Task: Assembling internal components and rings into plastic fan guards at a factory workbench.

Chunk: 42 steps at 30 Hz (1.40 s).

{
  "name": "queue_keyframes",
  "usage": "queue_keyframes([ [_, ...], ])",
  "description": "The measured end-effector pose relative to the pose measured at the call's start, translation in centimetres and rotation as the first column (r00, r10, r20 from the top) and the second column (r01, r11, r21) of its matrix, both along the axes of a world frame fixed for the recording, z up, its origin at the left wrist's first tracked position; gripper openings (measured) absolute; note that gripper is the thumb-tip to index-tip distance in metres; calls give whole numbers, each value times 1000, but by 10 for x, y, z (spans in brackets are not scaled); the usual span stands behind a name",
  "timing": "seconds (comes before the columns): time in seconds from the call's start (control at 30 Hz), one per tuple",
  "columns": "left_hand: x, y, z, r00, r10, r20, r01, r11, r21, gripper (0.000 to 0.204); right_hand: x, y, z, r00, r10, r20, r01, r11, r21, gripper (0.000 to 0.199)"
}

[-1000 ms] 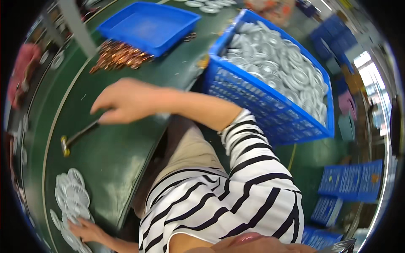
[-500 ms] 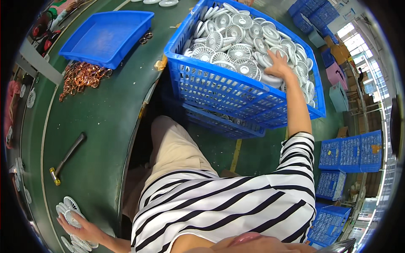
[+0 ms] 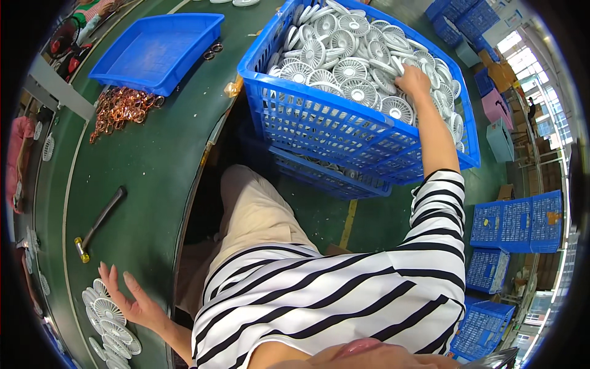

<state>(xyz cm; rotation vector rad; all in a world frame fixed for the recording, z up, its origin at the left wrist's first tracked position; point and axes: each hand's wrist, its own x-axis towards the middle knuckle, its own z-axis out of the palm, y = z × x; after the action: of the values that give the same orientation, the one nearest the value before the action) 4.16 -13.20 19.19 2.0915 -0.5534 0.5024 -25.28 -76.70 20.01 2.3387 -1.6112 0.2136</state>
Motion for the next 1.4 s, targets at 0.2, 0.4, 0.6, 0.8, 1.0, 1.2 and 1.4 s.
queue_keyframes([
  [0.2,-2,-11,-2,989,-149,-6,149,986,-70,22,-2,5,7,996,-25,80,28,999,-34,38],
  [0.4,-20,-49,25,894,-386,-229,363,922,-138,19,33,18,38,936,14,351,0,999,-39,47],
  [0.6,-33,-193,72,583,-807,-101,799,591,-114,21,28,12,50,865,143,480,-190,981,50,48],
  [0.8,-20,-400,36,449,-884,130,873,465,146,39,28,17,67,426,-196,883,-519,747,416,40],
  [1.0,-35,-550,-12,540,-832,-128,669,332,665,89,44,5,29,661,-75,747,-569,598,564,43],
  [1.2,-18,-589,-35,512,-835,-201,728,298,617,74,64,25,35,918,-6,397,-302,637,709,86],
  [1.4,-20,-591,-32,485,-860,-158,666,246,704,75,28,10,27,877,44,479,-459,372,806,102],
])
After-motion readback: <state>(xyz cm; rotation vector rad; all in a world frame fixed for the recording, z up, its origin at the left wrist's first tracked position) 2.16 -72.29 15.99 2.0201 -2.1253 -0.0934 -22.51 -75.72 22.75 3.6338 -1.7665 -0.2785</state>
